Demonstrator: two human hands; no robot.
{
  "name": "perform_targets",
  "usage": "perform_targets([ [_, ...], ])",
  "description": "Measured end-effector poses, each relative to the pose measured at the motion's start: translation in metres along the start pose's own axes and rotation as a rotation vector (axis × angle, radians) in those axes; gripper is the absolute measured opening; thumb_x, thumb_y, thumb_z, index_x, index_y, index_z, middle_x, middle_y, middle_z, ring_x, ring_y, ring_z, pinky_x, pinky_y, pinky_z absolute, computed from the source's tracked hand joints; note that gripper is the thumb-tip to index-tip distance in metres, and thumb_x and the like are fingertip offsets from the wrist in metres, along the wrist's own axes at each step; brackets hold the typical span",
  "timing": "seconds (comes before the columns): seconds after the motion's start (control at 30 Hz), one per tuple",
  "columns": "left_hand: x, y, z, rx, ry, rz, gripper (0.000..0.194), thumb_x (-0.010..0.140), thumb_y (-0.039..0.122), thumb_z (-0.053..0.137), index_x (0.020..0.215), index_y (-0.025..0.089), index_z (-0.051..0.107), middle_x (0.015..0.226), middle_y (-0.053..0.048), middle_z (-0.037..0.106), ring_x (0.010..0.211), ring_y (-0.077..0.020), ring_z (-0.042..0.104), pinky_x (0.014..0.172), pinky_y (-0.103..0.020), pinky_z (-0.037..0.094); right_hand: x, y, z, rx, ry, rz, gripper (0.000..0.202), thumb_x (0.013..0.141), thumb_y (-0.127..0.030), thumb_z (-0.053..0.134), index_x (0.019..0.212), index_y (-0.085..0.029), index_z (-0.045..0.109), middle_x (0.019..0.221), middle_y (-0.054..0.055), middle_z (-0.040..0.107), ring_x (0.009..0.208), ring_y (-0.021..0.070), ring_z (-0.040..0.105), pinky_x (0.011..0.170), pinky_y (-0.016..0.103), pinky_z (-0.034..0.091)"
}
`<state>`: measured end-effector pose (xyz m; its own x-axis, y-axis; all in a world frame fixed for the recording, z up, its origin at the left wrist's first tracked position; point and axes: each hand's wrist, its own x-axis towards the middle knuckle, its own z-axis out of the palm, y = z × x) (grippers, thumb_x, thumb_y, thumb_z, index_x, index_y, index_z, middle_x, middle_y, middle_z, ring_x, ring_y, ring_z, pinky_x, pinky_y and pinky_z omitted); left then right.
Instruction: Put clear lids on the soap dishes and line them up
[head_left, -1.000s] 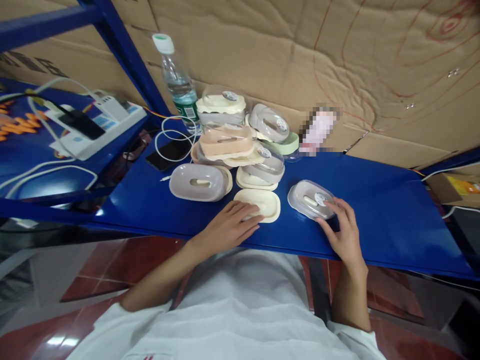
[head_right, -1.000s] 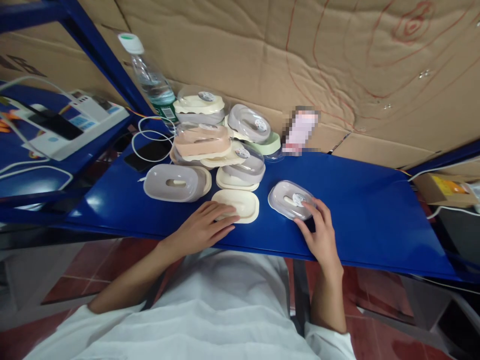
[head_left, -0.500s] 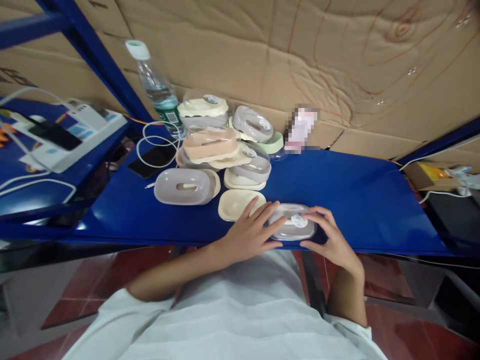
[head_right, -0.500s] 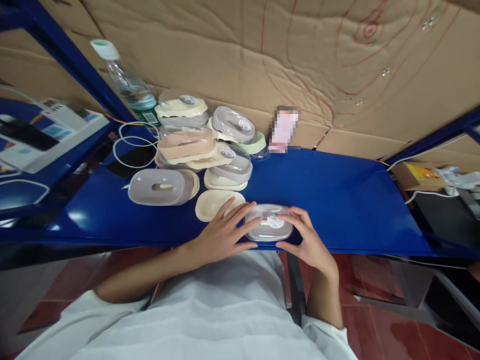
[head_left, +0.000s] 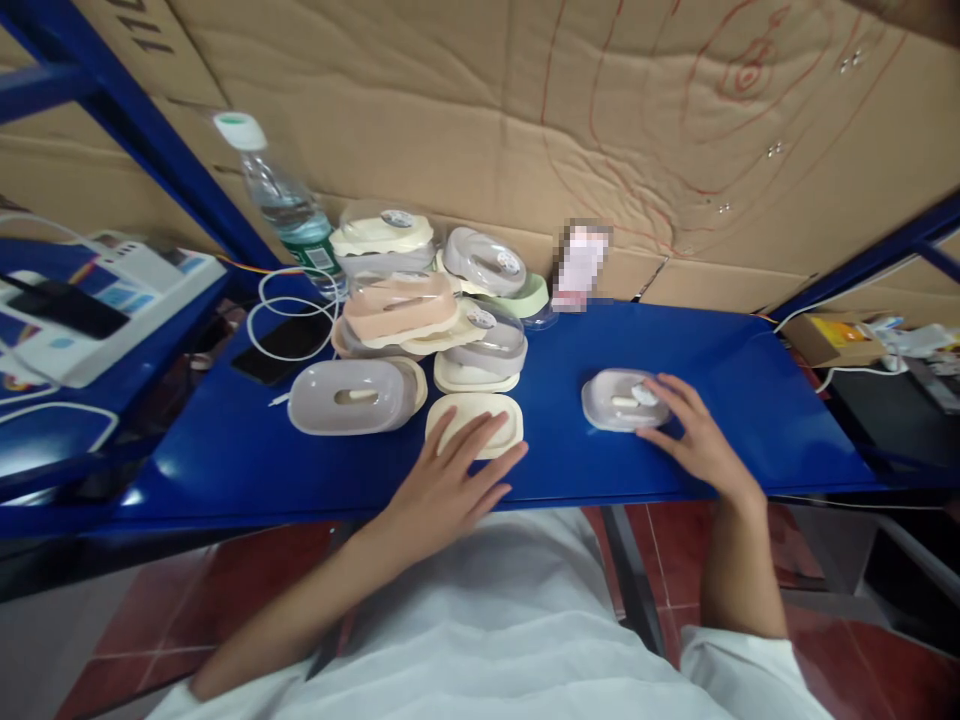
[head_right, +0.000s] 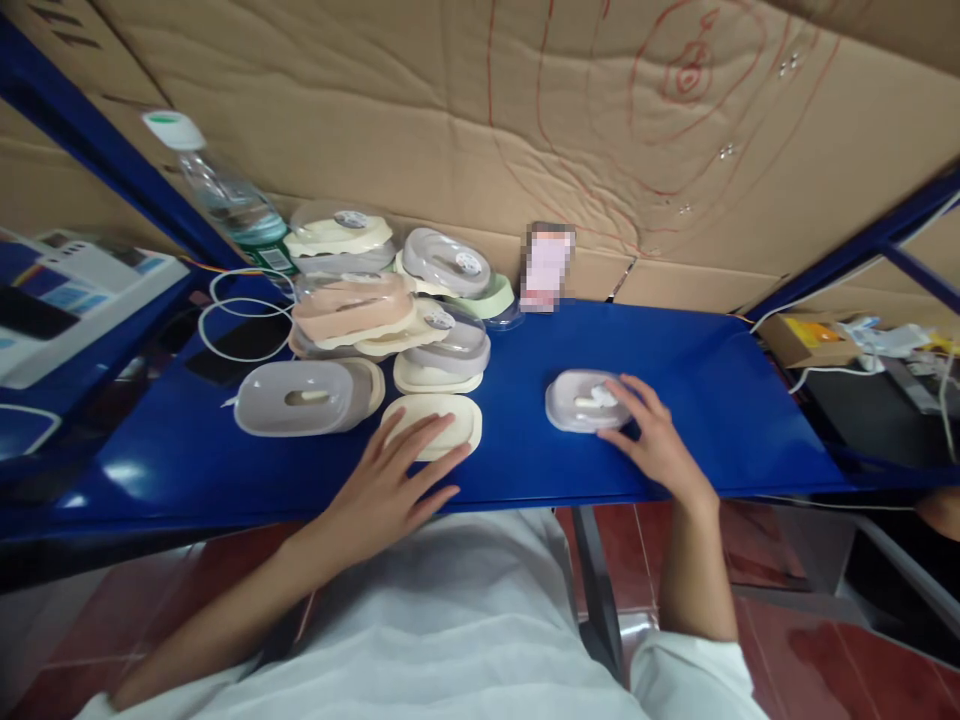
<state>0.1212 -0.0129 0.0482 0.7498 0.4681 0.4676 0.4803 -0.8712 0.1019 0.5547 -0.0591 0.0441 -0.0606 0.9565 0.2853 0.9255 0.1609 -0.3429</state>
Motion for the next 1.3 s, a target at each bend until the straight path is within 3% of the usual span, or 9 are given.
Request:
perform_targets([
  [0.1,-0.018,-0.014,-0.005,0.049,0.056,-0.095,0.040,0.105,0.027,0.067,0.145,0.021,0.064,0.154,-0.019,0.061,0.140,-0.0361,0.062,0.124,-0.064,0.041,0.025,0.027,-0.012,-0.233,0.146,0.078,0.071,0.103,-0.063,0.062,0.162,-0.026,0.052,0.169,0.020,0.046,0.158,0.0469,0.039,0.124,0.075,0.032],
  [0.17,-0.024,-0.020,-0.002,0.067,0.067,-0.139,0.032,0.106,0.027,0.066,0.137,0.018,0.068,0.148,-0.019,0.066,0.133,-0.0353,0.066,0.118,-0.061,0.048,0.038,0.025,-0.013,-0.274,0.212,0.087,0.072,0.103,-0.063,0.061,0.163,-0.024,0.051,0.169,0.021,0.046,0.158,0.0474,0.040,0.123,0.074,0.034],
  [0.3,-0.028,-0.023,0.007,0.063,0.045,-0.144,0.024,0.108,0.027,0.062,0.129,0.018,0.071,0.141,-0.016,0.071,0.125,-0.0314,0.070,0.109,-0.053,0.053,0.046,-0.021,0.002,-0.106,0.097,-0.063,0.056,0.108,-0.053,0.058,0.157,-0.027,0.057,0.161,0.016,0.057,0.149,0.0355,0.055,0.122,0.060,0.045],
  [0.4,-0.027,-0.021,0.012,0.008,0.029,-0.136,0.028,0.110,0.028,0.059,0.135,0.019,0.068,0.142,-0.014,0.072,0.128,-0.0286,0.069,0.113,-0.052,0.050,0.042,-0.062,0.018,0.008,-0.096,-0.187,0.043,0.110,-0.047,0.055,0.149,-0.032,0.065,0.160,0.010,0.060,0.148,0.0316,0.057,0.122,0.057,0.049],
  [0.5,-0.027,-0.018,0.010,-0.036,0.013,-0.122,0.028,0.110,0.028,0.059,0.136,0.020,0.067,0.143,-0.013,0.071,0.130,-0.0271,0.069,0.116,-0.050,0.049,0.042,-0.094,0.025,0.037,-0.145,-0.264,0.039,0.111,-0.042,0.055,0.148,-0.033,0.066,0.160,0.008,0.060,0.149,0.0303,0.056,0.122,0.056,0.050],
  [0.63,-0.034,-0.025,-0.010,0.007,0.114,-0.127,0.028,0.108,0.022,0.063,0.135,0.022,0.067,0.146,-0.013,0.069,0.132,-0.0268,0.067,0.120,-0.051,0.047,0.046,-0.129,0.025,0.052,-0.178,-0.374,0.039,0.111,-0.037,0.057,0.148,-0.032,0.066,0.159,0.008,0.061,0.149,0.0302,0.056,0.124,0.057,0.049],
  [0.8,-0.067,-0.054,-0.044,0.214,0.247,-0.295,0.035,0.104,0.019,0.067,0.139,0.024,0.064,0.143,-0.014,0.069,0.136,-0.0321,0.064,0.120,-0.057,0.046,0.038,-0.162,0.035,0.090,-0.200,-0.508,0.039,0.110,-0.032,0.060,0.148,-0.031,0.065,0.156,0.009,0.064,0.149,0.0302,0.058,0.125,0.060,0.048],
  [1.03,-0.103,-0.092,-0.035,0.273,0.233,-0.418,0.036,0.106,0.024,0.063,0.142,0.025,0.062,0.145,-0.015,0.068,0.138,-0.0337,0.063,0.124,-0.063,0.040,0.031,-0.165,0.061,0.083,-0.240,-0.540,0.040,0.110,-0.030,0.060,0.149,-0.030,0.063,0.159,0.010,0.061,0.150,0.0313,0.057,0.125,0.064,0.047],
  [1.3,-0.103,-0.095,-0.029,0.208,0.256,-0.437,0.027,0.108,0.026,0.061,0.134,0.023,0.069,0.145,-0.014,0.069,0.138,-0.0318,0.063,0.117,-0.054,0.049,0.026,-0.150,0.075,0.101,-0.267,-0.449,0.044,0.109,-0.036,0.061,0.153,-0.034,0.059,0.163,0.007,0.057,0.155,0.0315,0.051,0.123,0.061,0.050],
])
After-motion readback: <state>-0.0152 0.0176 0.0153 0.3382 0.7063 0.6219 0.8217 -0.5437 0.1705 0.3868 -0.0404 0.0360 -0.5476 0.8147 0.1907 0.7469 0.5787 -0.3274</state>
